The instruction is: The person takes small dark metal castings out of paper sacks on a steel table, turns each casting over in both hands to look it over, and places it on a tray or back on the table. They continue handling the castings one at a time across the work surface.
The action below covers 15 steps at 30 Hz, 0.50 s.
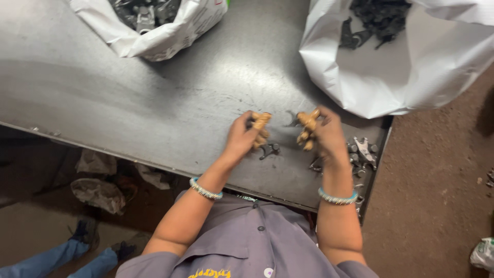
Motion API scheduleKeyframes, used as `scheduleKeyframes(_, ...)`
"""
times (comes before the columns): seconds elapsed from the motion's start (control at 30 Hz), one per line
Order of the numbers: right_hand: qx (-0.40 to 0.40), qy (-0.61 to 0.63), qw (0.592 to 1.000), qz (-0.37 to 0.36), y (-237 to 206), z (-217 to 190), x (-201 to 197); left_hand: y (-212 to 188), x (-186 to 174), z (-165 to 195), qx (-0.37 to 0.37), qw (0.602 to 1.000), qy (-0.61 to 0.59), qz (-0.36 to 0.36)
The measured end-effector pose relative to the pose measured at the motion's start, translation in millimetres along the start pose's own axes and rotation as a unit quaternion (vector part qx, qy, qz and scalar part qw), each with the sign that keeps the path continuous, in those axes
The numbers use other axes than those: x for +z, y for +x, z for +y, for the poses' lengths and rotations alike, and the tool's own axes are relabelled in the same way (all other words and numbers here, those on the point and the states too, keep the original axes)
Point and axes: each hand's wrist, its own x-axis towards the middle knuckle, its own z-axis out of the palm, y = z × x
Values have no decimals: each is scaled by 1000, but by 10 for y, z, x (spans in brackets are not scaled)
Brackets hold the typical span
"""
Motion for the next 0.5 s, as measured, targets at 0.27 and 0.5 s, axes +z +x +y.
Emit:
scheduleKeyframes(0.27,-248,274,923,113,505,-1029,-507,-154,-19,-25,39,997,31,51)
scheduleKeyframes(0.5,-196,-314,925,-87,-249,-247,128,-140,-119,31,59,997,3,40)
